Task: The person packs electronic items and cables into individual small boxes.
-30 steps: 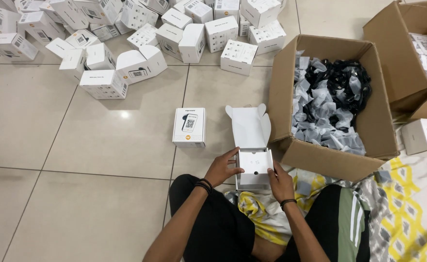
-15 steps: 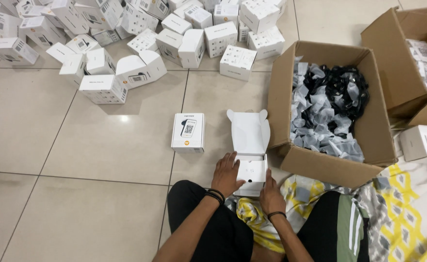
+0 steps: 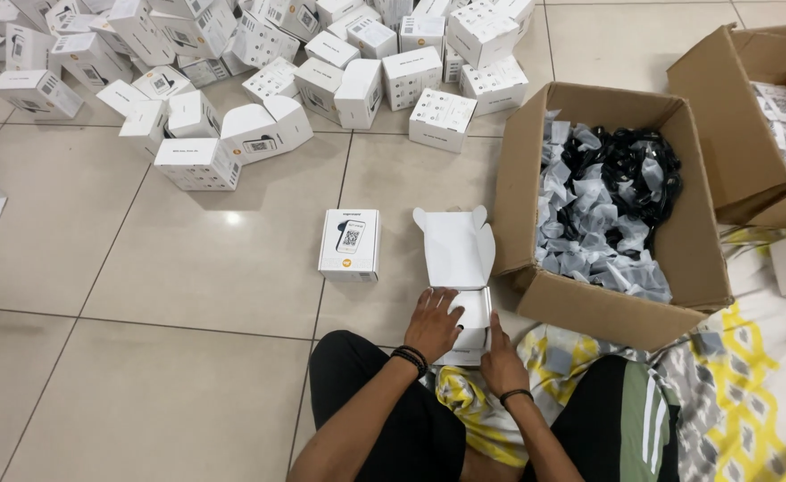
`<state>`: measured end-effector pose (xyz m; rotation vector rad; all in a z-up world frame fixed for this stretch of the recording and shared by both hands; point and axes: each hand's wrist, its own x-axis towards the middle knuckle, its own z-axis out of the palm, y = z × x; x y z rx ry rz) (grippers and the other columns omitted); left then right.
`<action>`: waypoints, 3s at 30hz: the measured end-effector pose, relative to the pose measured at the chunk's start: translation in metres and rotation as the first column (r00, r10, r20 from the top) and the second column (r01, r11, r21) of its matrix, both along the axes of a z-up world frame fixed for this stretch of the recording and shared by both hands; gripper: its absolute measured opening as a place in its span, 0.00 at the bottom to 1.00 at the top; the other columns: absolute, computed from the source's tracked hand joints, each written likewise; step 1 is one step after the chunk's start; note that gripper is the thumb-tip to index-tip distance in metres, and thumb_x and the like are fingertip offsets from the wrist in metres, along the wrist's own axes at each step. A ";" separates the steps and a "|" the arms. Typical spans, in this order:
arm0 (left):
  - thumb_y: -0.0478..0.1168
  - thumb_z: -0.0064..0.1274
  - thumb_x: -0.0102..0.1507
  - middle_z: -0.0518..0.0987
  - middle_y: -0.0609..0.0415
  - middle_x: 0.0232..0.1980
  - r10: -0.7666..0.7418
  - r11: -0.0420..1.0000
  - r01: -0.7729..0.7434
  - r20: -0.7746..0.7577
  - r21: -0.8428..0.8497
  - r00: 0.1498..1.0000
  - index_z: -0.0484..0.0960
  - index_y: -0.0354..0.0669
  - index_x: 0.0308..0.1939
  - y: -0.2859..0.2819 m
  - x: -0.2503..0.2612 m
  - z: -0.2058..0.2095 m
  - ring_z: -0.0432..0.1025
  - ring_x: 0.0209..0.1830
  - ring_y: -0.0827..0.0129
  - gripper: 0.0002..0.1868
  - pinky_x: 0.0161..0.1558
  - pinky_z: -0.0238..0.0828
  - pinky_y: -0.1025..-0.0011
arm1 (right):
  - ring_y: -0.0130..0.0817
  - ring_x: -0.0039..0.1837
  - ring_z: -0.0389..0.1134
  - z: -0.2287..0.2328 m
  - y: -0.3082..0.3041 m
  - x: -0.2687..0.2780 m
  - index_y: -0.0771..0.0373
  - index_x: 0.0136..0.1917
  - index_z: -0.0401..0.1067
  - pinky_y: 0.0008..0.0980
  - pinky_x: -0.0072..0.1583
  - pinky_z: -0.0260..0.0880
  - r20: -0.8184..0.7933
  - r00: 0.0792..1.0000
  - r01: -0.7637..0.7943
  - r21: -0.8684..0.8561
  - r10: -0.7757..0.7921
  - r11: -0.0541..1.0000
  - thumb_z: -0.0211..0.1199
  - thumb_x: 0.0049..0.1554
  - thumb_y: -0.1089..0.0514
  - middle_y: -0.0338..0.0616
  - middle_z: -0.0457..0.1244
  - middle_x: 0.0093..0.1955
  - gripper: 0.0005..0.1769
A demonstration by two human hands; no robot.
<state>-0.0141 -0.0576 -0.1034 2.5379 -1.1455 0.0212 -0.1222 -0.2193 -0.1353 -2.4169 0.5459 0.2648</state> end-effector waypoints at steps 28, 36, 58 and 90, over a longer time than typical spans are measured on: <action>0.71 0.23 0.68 0.77 0.49 0.66 -0.214 0.486 -0.784 -0.922 -0.386 0.322 0.76 0.43 0.62 0.034 0.042 0.009 0.67 0.72 0.62 0.42 0.72 0.59 0.60 | 0.36 0.70 0.64 0.017 -0.062 0.076 0.58 0.72 0.66 0.41 0.70 0.59 -0.034 0.918 0.202 0.898 -0.395 0.391 0.37 0.63 0.25 0.43 0.65 0.68 0.43; 0.69 0.38 0.64 0.71 0.51 0.73 -0.072 0.530 -0.776 -0.930 -0.343 0.362 0.72 0.49 0.71 0.032 0.007 0.033 0.59 0.76 0.61 0.41 0.73 0.49 0.60 | 0.37 0.75 0.60 0.060 -0.062 0.058 0.55 0.75 0.64 0.42 0.72 0.56 -0.015 0.956 0.164 0.857 -0.294 0.488 0.39 0.59 0.23 0.42 0.62 0.74 0.45; 0.62 0.45 0.67 0.68 0.47 0.74 -0.008 0.657 -0.584 -0.778 -0.477 0.628 0.67 0.47 0.73 0.037 -0.013 0.044 0.62 0.75 0.56 0.35 0.71 0.59 0.61 | 0.31 0.67 0.63 0.064 -0.049 0.047 0.60 0.73 0.66 0.29 0.67 0.61 0.210 0.947 -0.004 0.765 -0.244 0.644 0.57 0.63 0.47 0.42 0.65 0.66 0.29; 0.54 0.49 0.69 0.77 0.43 0.64 0.076 0.676 -0.553 -0.700 -0.487 0.710 0.71 0.38 0.69 0.046 -0.031 0.057 0.78 0.56 0.57 0.31 0.55 0.77 0.65 | 0.38 0.68 0.66 0.051 -0.037 0.006 0.56 0.76 0.64 0.39 0.66 0.68 0.154 0.935 0.149 0.647 -0.320 0.748 0.49 0.63 0.31 0.47 0.62 0.73 0.38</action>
